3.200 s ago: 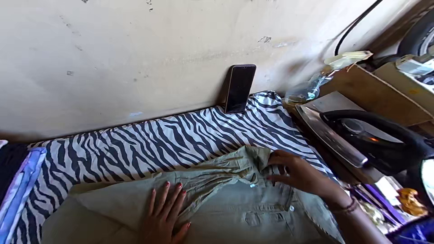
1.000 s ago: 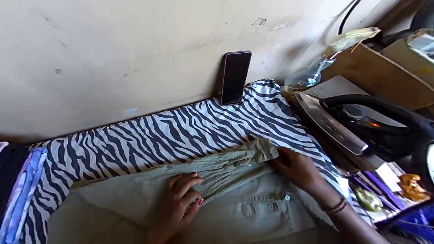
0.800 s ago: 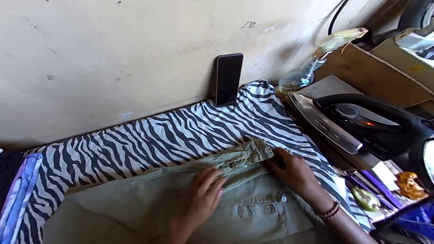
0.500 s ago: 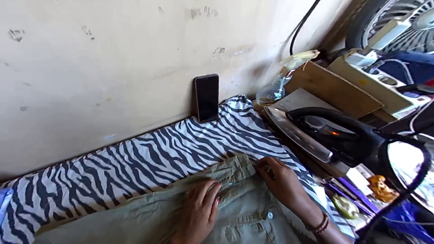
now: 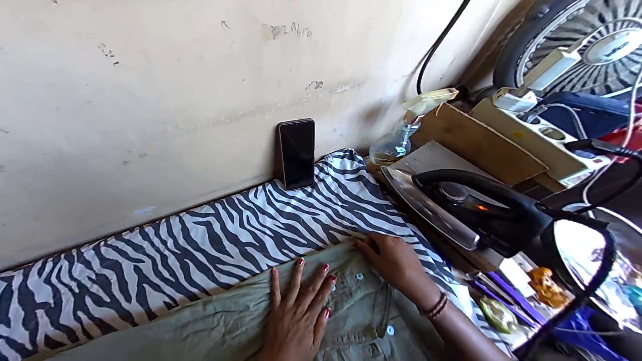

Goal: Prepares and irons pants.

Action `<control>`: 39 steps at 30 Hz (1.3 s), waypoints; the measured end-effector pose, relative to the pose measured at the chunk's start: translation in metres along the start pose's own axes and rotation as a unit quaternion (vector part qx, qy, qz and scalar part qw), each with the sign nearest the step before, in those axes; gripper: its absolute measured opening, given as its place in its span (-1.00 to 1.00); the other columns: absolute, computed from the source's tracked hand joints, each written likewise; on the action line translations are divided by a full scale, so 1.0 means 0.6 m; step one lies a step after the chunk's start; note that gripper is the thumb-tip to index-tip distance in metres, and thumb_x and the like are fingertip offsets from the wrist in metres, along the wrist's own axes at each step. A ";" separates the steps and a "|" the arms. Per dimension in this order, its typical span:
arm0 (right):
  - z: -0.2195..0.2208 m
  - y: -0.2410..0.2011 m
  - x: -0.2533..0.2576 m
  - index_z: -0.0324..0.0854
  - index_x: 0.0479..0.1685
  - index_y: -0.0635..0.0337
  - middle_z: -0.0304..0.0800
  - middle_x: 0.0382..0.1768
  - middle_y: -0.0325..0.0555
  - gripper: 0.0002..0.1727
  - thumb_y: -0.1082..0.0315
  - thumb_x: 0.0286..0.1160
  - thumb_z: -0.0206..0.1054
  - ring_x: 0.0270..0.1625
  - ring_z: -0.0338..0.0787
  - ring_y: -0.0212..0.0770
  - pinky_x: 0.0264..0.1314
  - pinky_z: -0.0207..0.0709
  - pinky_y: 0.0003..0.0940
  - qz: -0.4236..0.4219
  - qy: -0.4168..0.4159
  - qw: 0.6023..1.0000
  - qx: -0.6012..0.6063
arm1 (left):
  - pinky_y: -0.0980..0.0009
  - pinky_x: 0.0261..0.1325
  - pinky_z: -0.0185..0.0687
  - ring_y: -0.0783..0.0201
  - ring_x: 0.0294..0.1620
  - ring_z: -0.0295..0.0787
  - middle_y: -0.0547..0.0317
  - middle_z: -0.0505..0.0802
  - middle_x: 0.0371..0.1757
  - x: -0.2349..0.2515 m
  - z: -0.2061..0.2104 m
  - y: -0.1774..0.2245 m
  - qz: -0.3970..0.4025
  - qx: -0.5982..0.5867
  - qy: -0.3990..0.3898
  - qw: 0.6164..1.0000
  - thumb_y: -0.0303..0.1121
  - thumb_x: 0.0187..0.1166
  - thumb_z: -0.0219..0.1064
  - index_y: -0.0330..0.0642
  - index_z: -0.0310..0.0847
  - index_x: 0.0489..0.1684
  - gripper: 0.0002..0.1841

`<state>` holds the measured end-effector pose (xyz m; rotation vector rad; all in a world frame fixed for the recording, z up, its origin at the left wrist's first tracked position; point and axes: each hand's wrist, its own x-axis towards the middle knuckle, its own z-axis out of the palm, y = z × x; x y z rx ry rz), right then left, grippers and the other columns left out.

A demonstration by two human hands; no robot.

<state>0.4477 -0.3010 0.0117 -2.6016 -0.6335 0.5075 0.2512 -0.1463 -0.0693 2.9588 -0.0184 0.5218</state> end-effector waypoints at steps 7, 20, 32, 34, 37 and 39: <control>0.027 0.009 -0.104 0.71 -0.32 0.21 0.65 -0.60 -0.16 -0.71 0.13 0.41 0.46 -0.63 0.65 -0.13 -0.59 0.54 -0.08 -0.142 0.203 0.969 0.014 | -0.20 0.70 0.18 -0.04 0.62 0.55 -0.06 0.74 0.47 0.062 -0.011 0.028 -0.034 -0.110 0.083 0.990 -0.25 0.61 0.22 -0.21 0.63 0.47 -0.53; -0.020 0.049 -0.089 0.77 0.03 0.33 0.82 -0.06 0.31 -0.73 0.29 0.57 0.40 0.07 0.82 0.35 0.12 0.65 0.35 -0.098 0.191 0.976 -0.043 | -0.72 0.54 -0.37 -0.30 0.85 0.04 0.40 0.42 0.79 0.094 0.021 0.045 -0.008 -0.077 -0.057 0.995 -0.06 0.72 0.03 0.54 0.47 0.64 -0.51; -0.223 0.028 -0.059 0.54 0.25 0.46 0.75 -0.08 0.55 -0.27 -0.20 0.71 0.19 0.07 0.75 0.60 0.07 0.49 0.56 0.024 0.081 0.984 -0.156 | 0.19 0.62 0.46 -0.01 0.53 0.63 -0.08 0.80 0.36 -0.063 -0.081 -0.035 -0.038 -0.169 0.144 0.974 -0.37 0.64 0.12 -0.15 0.80 0.25 -0.63; -0.163 -0.015 -0.144 0.57 0.22 0.43 0.77 -0.24 0.51 -0.25 -0.25 0.70 0.16 -0.11 0.79 0.61 -0.13 0.56 0.53 0.017 0.067 0.979 -0.190 | 0.30 0.44 0.62 0.05 0.30 0.80 -0.06 0.88 0.15 -0.069 -0.084 -0.043 -0.047 -0.157 0.138 0.977 -0.48 0.57 0.15 -0.22 0.83 0.14 -0.66; -0.089 -0.056 -0.198 0.51 0.37 0.35 0.82 -0.13 0.44 -0.25 -0.25 0.74 0.07 0.01 0.83 0.53 0.00 0.62 0.41 0.093 -0.057 0.970 -0.215 | 0.16 0.40 0.66 -0.05 0.31 0.80 -0.08 0.87 0.23 -0.064 -0.064 -0.054 -0.038 -0.120 0.124 0.984 -0.47 0.57 0.20 -0.26 0.80 0.20 -0.66; -0.065 -0.065 -0.173 0.47 0.40 0.35 0.81 -0.05 0.42 -0.26 -0.24 0.77 0.03 0.09 0.82 0.48 0.07 0.63 0.35 0.122 -0.066 0.970 -0.200 | -0.06 0.49 0.53 -0.13 0.53 0.63 -0.07 0.70 0.52 -0.074 -0.045 -0.063 -0.045 -0.084 0.071 0.993 -0.32 0.64 0.14 -0.22 0.65 0.46 -0.55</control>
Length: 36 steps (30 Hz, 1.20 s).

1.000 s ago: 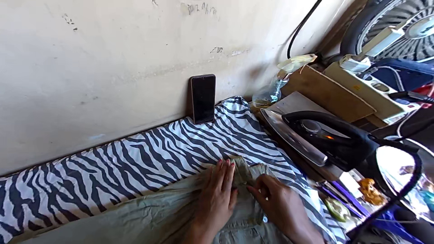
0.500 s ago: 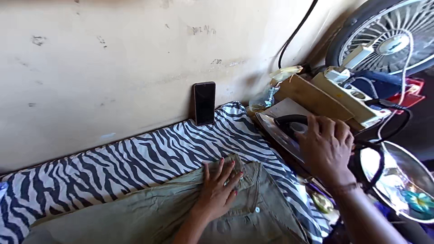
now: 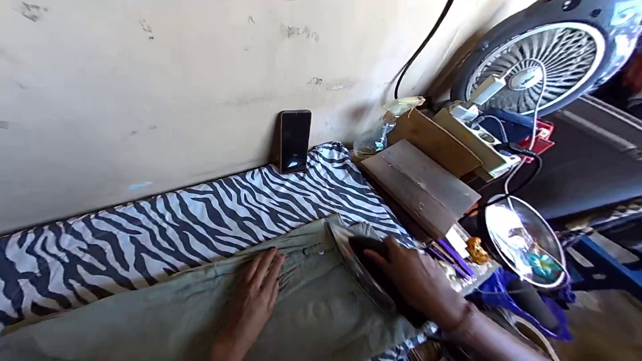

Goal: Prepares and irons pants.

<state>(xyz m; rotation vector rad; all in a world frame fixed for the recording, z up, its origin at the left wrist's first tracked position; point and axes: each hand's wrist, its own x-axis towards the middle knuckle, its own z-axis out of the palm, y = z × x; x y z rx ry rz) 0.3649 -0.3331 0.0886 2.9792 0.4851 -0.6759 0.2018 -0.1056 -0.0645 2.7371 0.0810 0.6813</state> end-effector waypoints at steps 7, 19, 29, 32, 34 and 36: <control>0.016 0.007 -0.013 0.49 0.35 0.31 0.83 -0.14 0.35 -0.28 -0.26 0.74 0.07 0.01 0.86 0.42 0.01 0.66 0.32 0.022 -0.018 0.999 0.018 | -0.11 0.52 0.40 -0.09 0.64 0.51 0.00 0.63 0.61 -0.009 0.005 -0.010 -0.011 0.023 -0.017 1.000 -0.18 0.71 -0.07 -0.14 0.60 0.52 -0.48; -0.004 0.016 -0.007 0.47 0.35 0.32 0.81 -0.11 0.36 -0.31 -0.22 0.77 0.06 0.04 0.85 0.42 0.01 0.65 0.29 -0.013 -0.061 0.998 0.019 | 0.20 0.35 0.66 0.02 0.21 0.83 -0.03 0.90 0.14 0.047 -0.024 0.036 -0.018 -0.035 0.043 0.998 -0.36 0.60 0.10 -0.22 0.82 0.13 -0.64; -0.060 0.022 0.065 0.44 0.38 0.40 0.73 0.10 0.44 -0.28 -0.20 0.81 0.01 0.23 0.76 0.43 0.18 0.58 0.32 -0.058 -0.017 0.997 0.043 | -0.23 0.51 0.43 -0.24 0.54 0.59 -0.21 0.69 0.50 0.014 -0.047 0.021 -0.032 0.002 -0.048 0.998 -0.14 0.71 0.05 -0.22 0.59 0.52 -0.48; -0.021 0.094 -0.015 0.56 0.21 0.35 0.79 -0.28 0.37 -0.31 -0.23 0.73 0.13 -0.15 0.83 0.49 -0.19 0.62 0.36 -0.088 0.069 0.994 0.020 | 0.05 0.31 0.66 -0.10 0.24 0.79 -0.11 0.86 0.20 0.034 -0.082 0.039 -0.021 0.007 0.009 1.000 -0.28 0.63 0.16 -0.24 0.75 0.29 -0.61; 0.025 0.117 -0.060 0.64 0.01 0.36 0.75 -0.49 0.32 -0.38 -0.17 0.64 0.26 -0.39 0.83 0.47 -0.43 0.60 0.33 -0.114 0.112 0.987 0.008 | 0.19 0.20 0.73 -0.02 0.06 0.86 -0.08 0.91 -0.01 0.082 -0.073 0.073 0.005 -0.014 0.023 1.000 -0.39 0.59 0.25 -0.26 0.82 0.10 -0.72; 0.046 0.119 -0.073 0.62 0.04 0.36 0.78 -0.45 0.33 -0.38 -0.17 0.67 0.24 -0.32 0.84 0.47 -0.37 0.62 0.31 -0.081 0.073 0.994 0.008 | 0.15 0.19 0.75 -0.06 0.05 0.87 -0.11 0.90 -0.03 0.137 -0.029 0.107 0.041 -0.044 -0.010 0.998 -0.45 0.54 0.32 -0.29 0.82 0.08 -0.75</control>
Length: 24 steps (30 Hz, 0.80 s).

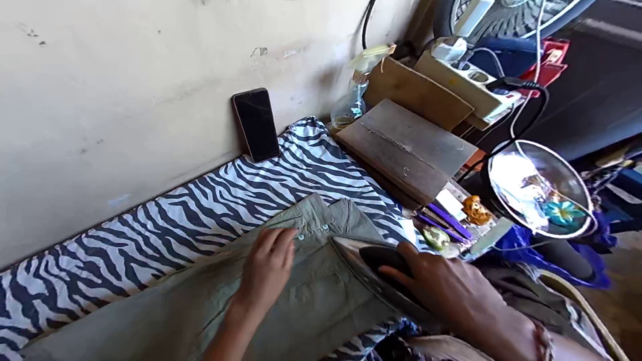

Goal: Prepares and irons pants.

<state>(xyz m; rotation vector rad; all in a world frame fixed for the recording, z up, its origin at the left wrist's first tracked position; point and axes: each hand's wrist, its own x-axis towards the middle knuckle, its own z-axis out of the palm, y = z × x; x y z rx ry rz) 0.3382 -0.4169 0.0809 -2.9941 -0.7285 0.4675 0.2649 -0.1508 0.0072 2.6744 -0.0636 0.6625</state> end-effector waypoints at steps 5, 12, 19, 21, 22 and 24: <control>0.022 -0.007 0.016 0.59 0.07 0.34 0.78 -0.46 0.29 -0.36 -0.20 0.68 0.21 -0.30 0.87 0.43 -0.38 0.64 0.22 0.049 0.009 0.999 -0.010 | -0.03 0.12 0.75 -0.22 0.12 0.83 -0.27 0.84 0.08 0.081 0.099 0.016 -0.044 0.006 -0.131 0.990 -0.42 0.60 0.31 -0.40 0.77 0.12 -0.72; 0.000 -0.017 0.049 0.58 0.08 0.30 0.79 -0.44 0.26 -0.40 -0.19 0.69 0.21 -0.27 0.87 0.40 -0.34 0.64 0.21 0.029 -0.039 0.999 0.008 | 0.02 0.00 0.80 -0.16 -0.01 0.88 -0.29 0.83 0.08 0.076 0.099 -0.014 -0.055 -0.028 -0.068 0.996 -0.53 0.61 0.22 -0.43 0.66 0.19 -0.72; -0.006 0.002 0.064 0.55 0.11 0.38 0.78 -0.42 0.33 -0.35 -0.18 0.70 0.20 -0.28 0.86 0.46 -0.33 0.64 0.27 0.052 -0.003 0.999 -0.006 | 0.34 0.11 0.79 0.22 0.03 0.87 -0.06 0.88 0.04 0.046 0.054 -0.029 -0.041 -0.169 -0.070 0.982 -0.41 0.68 0.18 -0.39 0.63 0.30 -0.66; -0.030 0.015 0.063 0.55 0.13 0.42 0.76 -0.42 0.38 -0.33 -0.18 0.70 0.20 -0.30 0.83 0.52 -0.34 0.61 0.35 0.045 0.022 0.999 -0.011 | 0.40 0.17 0.77 0.28 0.07 0.87 -0.06 0.90 0.04 -0.005 0.000 -0.038 -0.043 -0.135 -0.009 0.990 -0.42 0.67 0.18 -0.38 0.68 0.24 -0.68; -0.042 0.018 0.059 0.57 0.05 0.41 0.73 -0.50 0.36 -0.32 -0.20 0.68 0.21 -0.37 0.81 0.52 -0.41 0.58 0.35 0.023 0.061 0.998 -0.015 | 0.48 0.18 0.74 0.35 0.06 0.86 -0.03 0.91 0.01 -0.037 -0.027 -0.045 -0.055 -0.106 0.022 0.993 -0.41 0.68 0.17 -0.35 0.70 0.19 -0.71; -0.054 0.006 0.060 0.62 -0.14 0.35 0.62 -0.67 0.24 -0.31 -0.26 0.61 0.18 -0.57 0.74 0.44 -0.62 0.50 0.26 -0.055 0.155 0.986 -0.014 | 0.60 0.10 0.70 0.43 -0.06 0.83 -0.01 0.90 -0.11 -0.096 -0.066 -0.060 -0.079 -0.049 0.063 0.994 -0.41 0.71 0.14 -0.33 0.73 0.05 -0.74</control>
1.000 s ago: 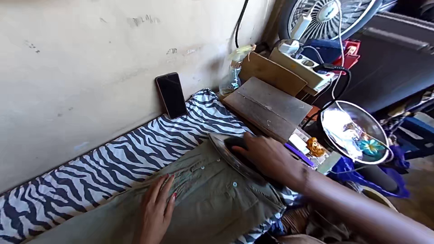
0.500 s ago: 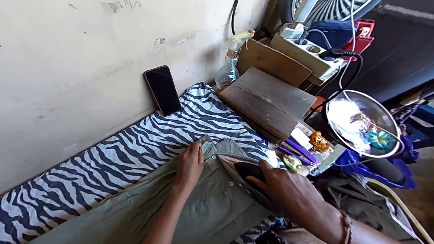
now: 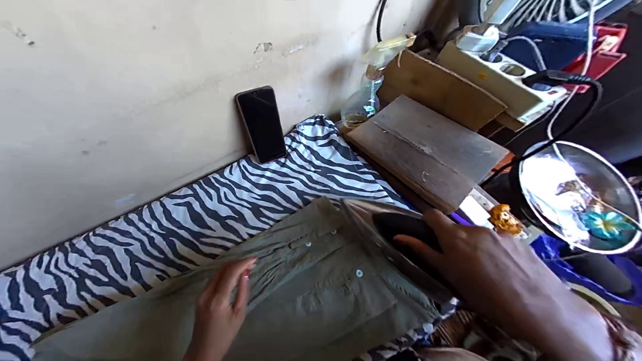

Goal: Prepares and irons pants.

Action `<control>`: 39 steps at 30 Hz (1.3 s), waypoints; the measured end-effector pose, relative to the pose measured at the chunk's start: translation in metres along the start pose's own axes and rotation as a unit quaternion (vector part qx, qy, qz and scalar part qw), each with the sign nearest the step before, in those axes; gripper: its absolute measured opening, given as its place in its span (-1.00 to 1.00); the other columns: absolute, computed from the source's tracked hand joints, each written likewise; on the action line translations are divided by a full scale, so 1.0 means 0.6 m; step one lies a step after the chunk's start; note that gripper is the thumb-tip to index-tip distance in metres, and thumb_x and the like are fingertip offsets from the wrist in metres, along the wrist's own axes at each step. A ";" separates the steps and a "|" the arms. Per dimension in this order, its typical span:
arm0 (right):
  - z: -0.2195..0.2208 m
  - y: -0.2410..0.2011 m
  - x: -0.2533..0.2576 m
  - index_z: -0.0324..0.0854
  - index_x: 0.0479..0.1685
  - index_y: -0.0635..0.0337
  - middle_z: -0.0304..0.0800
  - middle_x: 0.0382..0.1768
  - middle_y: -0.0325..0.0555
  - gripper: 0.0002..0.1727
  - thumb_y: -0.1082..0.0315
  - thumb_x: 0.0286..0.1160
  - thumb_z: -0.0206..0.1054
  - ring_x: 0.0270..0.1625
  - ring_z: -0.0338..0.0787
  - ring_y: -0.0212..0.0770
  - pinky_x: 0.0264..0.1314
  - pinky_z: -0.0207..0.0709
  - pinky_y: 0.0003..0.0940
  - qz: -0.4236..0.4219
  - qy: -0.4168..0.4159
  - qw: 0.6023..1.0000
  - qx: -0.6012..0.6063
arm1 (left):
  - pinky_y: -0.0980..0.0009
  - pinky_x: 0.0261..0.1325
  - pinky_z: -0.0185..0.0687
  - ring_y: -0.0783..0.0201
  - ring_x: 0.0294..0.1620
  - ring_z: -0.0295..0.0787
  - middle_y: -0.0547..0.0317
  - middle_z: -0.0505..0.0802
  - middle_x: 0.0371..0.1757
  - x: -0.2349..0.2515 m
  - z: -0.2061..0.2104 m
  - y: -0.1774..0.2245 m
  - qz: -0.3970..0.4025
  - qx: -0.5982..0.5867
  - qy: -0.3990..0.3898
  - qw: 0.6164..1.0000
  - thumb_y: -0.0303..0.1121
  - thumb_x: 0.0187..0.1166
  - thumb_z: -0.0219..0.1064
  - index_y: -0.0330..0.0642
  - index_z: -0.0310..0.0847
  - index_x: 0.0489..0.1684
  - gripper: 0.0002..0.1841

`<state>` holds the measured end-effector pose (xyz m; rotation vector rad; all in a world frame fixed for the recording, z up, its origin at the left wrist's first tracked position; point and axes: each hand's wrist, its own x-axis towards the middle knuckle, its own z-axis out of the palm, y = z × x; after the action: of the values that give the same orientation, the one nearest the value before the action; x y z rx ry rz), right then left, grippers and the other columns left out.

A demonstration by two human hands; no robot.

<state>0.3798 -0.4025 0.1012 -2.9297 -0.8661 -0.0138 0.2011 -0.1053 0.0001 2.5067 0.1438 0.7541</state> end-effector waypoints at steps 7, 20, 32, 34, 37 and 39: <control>0.057 -0.163 0.188 0.60 0.22 0.21 0.81 -0.18 0.29 -0.34 -0.27 0.72 0.10 -0.02 0.83 0.39 -0.08 0.59 0.31 -0.169 -0.210 0.962 0.025 | -0.02 0.46 0.53 -0.07 0.45 0.70 -0.08 0.79 0.39 -0.123 -0.027 -0.102 -0.029 0.181 -0.050 0.982 -0.17 0.73 0.08 -0.24 0.68 0.37 -0.55; 0.018 -0.019 0.200 0.61 -0.38 0.24 0.53 -0.73 0.13 -0.65 0.08 0.31 0.45 -0.60 0.66 0.33 -0.63 0.33 0.25 -0.194 0.051 0.979 0.026 | 0.31 0.39 0.64 0.12 0.24 0.81 0.01 0.88 0.16 -0.088 -0.034 -0.071 -0.015 0.112 0.017 0.993 -0.34 0.70 0.13 -0.14 0.82 0.15 -0.68; 0.098 0.011 0.120 0.65 -0.50 0.23 0.61 -0.70 0.04 -0.77 0.32 -0.19 0.45 -0.70 0.71 0.17 -0.80 0.38 0.07 -0.328 0.036 0.944 -0.011 | -0.06 0.20 0.66 -0.14 0.08 0.81 -0.12 0.87 -0.09 0.097 0.015 -0.086 -0.047 0.072 -0.209 0.974 -0.24 0.64 0.33 -0.27 0.84 -0.12 -0.73; 0.094 0.025 0.108 0.64 -0.48 0.26 0.62 -0.70 0.08 -0.78 0.37 -0.18 0.45 -0.69 0.71 0.23 -0.79 0.36 0.12 -0.275 0.035 0.961 -0.016 | -0.07 0.13 0.67 -0.12 0.00 0.85 -0.11 0.89 -0.15 0.108 0.022 -0.082 -0.033 0.073 -0.207 0.975 -0.34 0.64 0.31 -0.29 0.83 -0.19 -0.79; 0.074 0.045 0.105 0.64 -0.50 0.23 0.62 -0.71 0.07 -0.79 0.37 -0.19 0.47 -0.69 0.71 0.24 -0.78 0.36 0.15 -0.248 0.030 0.968 -0.028 | -0.08 -0.08 0.74 -0.16 -0.17 0.89 -0.15 0.87 -0.28 0.115 0.032 -0.079 -0.039 0.105 -0.165 0.980 -0.41 0.66 0.26 -0.33 0.77 -0.19 -0.81; 0.047 0.041 0.106 0.64 -0.47 0.23 0.62 -0.69 0.08 -0.80 0.34 -0.10 0.45 -0.68 0.70 0.27 -0.77 0.35 0.17 -0.237 0.020 0.971 -0.026 | -0.07 -0.11 0.74 -0.18 -0.19 0.88 -0.17 0.86 -0.31 0.115 0.035 -0.081 -0.042 0.117 -0.164 0.979 -0.41 0.66 0.25 -0.35 0.76 -0.18 -0.80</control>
<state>0.4462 -0.3862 0.0733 -2.6785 -1.5520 -0.1291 0.2724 -0.0562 -0.0056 2.7868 0.2322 0.2958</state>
